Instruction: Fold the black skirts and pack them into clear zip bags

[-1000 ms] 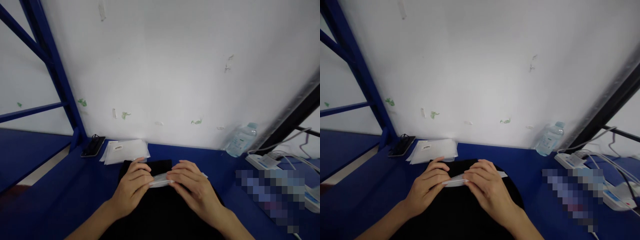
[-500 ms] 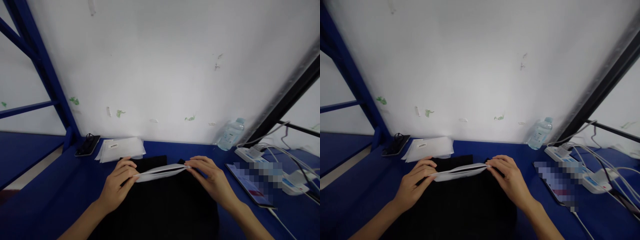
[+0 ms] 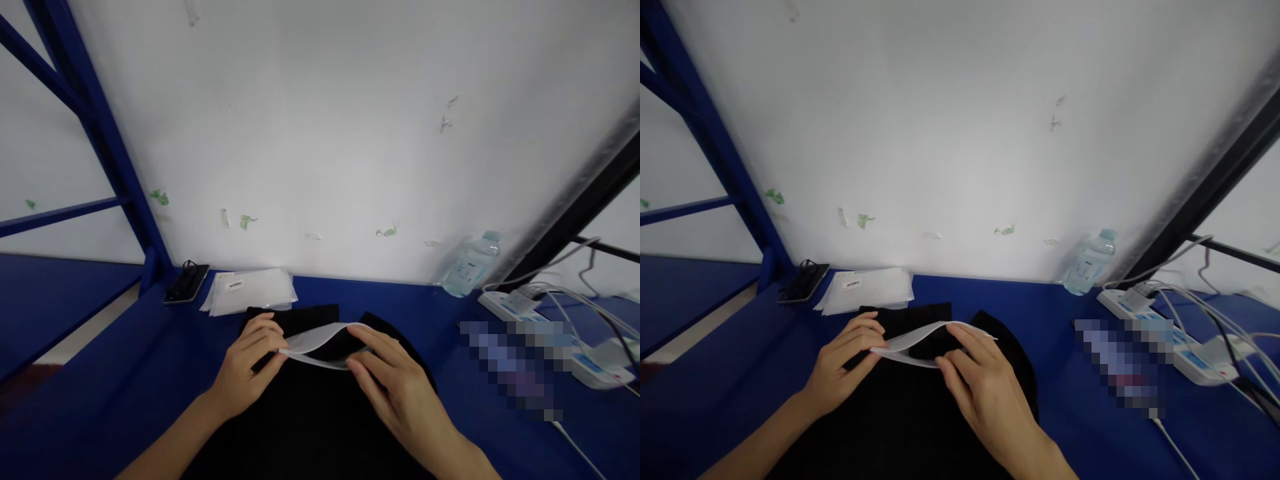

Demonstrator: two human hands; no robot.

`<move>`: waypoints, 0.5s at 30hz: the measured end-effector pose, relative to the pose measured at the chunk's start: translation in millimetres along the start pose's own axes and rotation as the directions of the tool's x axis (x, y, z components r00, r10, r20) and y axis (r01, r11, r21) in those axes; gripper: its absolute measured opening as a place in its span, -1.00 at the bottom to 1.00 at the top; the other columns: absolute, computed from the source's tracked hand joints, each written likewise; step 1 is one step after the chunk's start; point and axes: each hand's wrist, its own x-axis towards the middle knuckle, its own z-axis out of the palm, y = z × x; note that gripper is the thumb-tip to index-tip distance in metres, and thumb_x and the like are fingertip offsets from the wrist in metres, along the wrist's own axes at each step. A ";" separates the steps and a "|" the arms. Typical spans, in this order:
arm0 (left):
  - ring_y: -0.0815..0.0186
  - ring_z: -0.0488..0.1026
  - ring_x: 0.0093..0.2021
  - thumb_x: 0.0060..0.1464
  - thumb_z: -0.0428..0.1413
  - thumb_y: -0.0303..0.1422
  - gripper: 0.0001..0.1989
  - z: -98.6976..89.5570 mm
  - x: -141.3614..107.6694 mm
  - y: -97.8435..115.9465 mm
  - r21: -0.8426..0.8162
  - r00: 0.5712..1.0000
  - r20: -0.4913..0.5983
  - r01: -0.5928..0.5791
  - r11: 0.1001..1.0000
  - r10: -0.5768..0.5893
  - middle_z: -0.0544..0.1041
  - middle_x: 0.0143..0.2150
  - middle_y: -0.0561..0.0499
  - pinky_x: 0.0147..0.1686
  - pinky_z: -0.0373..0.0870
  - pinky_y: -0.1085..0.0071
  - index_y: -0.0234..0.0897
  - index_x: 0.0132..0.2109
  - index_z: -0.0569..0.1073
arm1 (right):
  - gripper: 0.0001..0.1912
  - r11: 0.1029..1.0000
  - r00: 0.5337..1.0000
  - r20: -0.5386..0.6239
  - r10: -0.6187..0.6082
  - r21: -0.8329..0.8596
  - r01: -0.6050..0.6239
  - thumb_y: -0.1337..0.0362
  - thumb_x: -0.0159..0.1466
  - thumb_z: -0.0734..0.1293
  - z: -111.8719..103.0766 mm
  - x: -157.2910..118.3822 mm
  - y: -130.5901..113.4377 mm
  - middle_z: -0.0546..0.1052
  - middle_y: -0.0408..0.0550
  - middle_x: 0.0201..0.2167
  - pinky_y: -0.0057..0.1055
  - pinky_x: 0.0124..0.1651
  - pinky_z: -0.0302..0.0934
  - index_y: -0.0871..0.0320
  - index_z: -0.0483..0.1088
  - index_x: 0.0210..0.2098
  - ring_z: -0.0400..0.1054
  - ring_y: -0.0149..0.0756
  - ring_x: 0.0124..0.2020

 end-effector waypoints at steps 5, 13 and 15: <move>0.23 0.48 -0.10 0.22 0.07 -0.44 -0.83 -6.0 -26.0 17.9 -0.023 0.947 -0.014 0.319 0.947 -0.319 0.52 -0.15 -0.01 0.01 0.40 0.18 -0.15 -0.07 0.47 | -0.61 0.988 0.992 0.125 0.006 -0.153 0.013 0.43 0.22 0.35 4.3 6.9 -7.4 0.53 0.06 -0.08 -0.17 -0.12 0.42 0.19 0.34 0.04 0.44 -0.11 -0.10; 0.25 0.58 -0.46 0.18 -0.05 0.14 -0.38 -14.5 -25.9 33.9 -0.415 0.186 0.698 0.892 -0.179 -0.692 0.58 -0.11 -0.26 -0.56 0.48 0.40 -0.40 -0.10 0.46 | -0.78 0.943 0.987 0.131 -0.088 -0.310 0.125 0.58 0.11 0.30 26.3 13.6 -15.0 0.49 -0.01 -0.44 -0.16 -0.28 0.38 0.17 0.40 -0.32 0.41 -0.08 -0.31; 0.16 0.62 -0.34 0.17 -0.10 0.17 -0.31 -7.7 -16.4 32.7 -0.405 0.155 0.765 0.870 -0.280 -0.625 0.58 -0.09 -0.31 -0.45 0.53 0.35 -0.45 -0.11 0.48 | -0.79 0.975 0.995 0.062 -0.080 -0.201 0.091 0.53 0.17 0.27 24.0 10.4 -17.7 0.50 0.01 -0.36 -0.17 -0.27 0.38 0.18 0.40 -0.23 0.41 -0.10 -0.29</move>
